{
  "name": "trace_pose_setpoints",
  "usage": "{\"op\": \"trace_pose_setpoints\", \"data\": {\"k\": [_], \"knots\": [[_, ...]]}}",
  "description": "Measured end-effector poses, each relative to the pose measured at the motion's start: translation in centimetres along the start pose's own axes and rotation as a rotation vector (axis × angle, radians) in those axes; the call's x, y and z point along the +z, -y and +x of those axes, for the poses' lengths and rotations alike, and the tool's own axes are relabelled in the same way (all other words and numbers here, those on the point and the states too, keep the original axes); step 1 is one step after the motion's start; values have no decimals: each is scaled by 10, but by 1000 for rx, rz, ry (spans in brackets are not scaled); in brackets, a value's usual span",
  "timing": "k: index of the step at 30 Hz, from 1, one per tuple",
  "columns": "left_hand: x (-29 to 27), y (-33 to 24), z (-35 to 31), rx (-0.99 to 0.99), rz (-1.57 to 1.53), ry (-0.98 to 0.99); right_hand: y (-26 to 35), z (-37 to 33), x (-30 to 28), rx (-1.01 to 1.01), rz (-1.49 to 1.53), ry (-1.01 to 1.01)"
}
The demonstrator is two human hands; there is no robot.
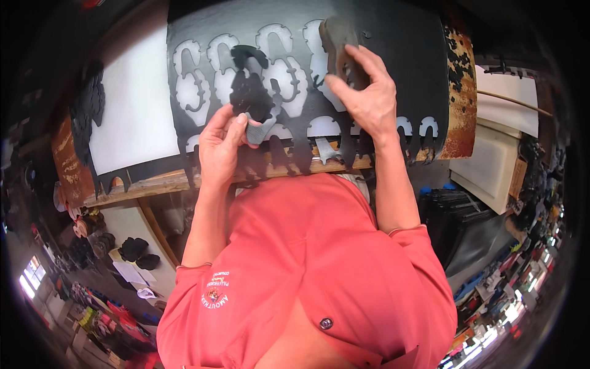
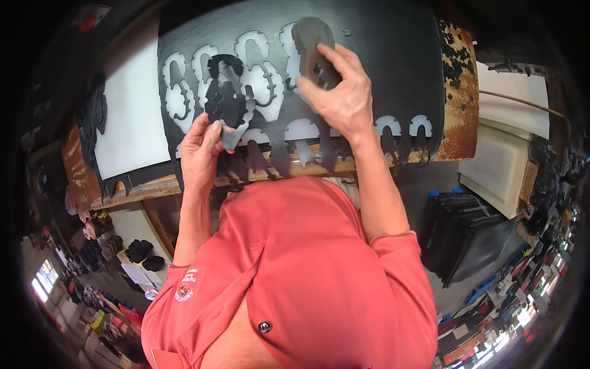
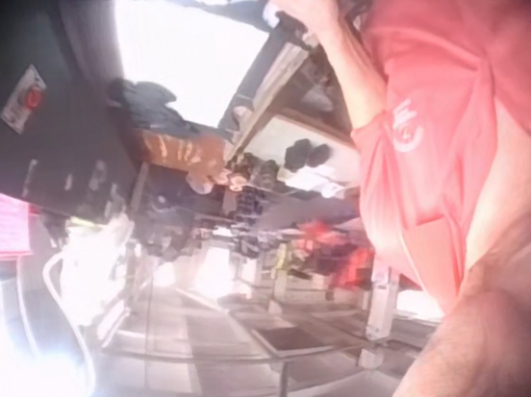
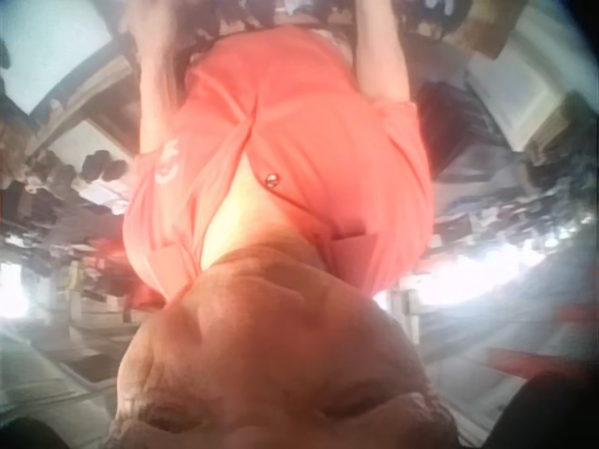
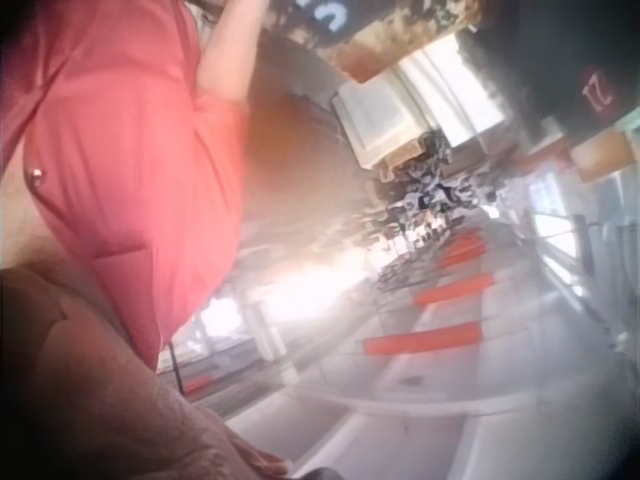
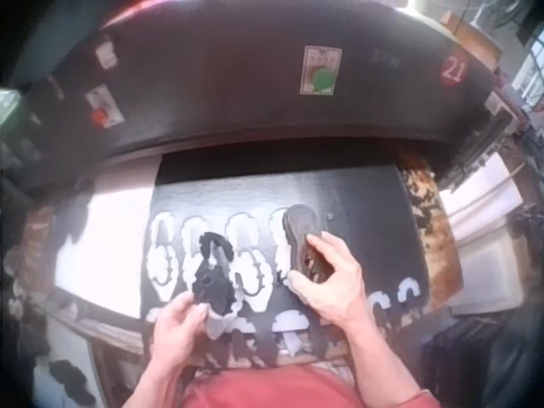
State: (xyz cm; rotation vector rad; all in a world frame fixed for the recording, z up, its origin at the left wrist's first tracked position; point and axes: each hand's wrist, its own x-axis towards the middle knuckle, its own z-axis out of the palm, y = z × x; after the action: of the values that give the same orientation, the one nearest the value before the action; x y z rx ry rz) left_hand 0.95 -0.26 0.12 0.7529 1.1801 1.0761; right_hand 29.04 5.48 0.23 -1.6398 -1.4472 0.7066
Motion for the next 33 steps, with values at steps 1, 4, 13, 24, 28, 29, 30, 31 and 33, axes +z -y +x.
{"op": "trace_pose_setpoints", "data": {"k": [1, 4, 13, 24, 28, 29, 30, 31, 33], "knots": [[-1, 1, -1, -13, -10, 4, 7, -5, 2, -128, -181, -4], [1, 5, 0, -25, 0, 52, 26, -11, 12, -490, -259, -168], [8, 3, 2, 64, 4, 324, 49, -30, 36, -396, 262, 278], [29, 2, -4, -2, -97, 250, 46, -44, 40, 277, 1102, 379], [30, 2, -4, -10, -77, 168, 42, -39, 39, -234, 456, 115], [31, 2, -3, -10, -71, 144, 40, -39, 39, -259, 432, 60], [31, 2, -3, -6, -81, 117, 39, -38, 39, -262, 388, 43], [33, 2, -3, -24, -57, 101, 38, -38, 39, -300, 365, 34], [37, 2, -2, -61, -33, 39, 38, -40, 41, -353, 321, 34]]}}
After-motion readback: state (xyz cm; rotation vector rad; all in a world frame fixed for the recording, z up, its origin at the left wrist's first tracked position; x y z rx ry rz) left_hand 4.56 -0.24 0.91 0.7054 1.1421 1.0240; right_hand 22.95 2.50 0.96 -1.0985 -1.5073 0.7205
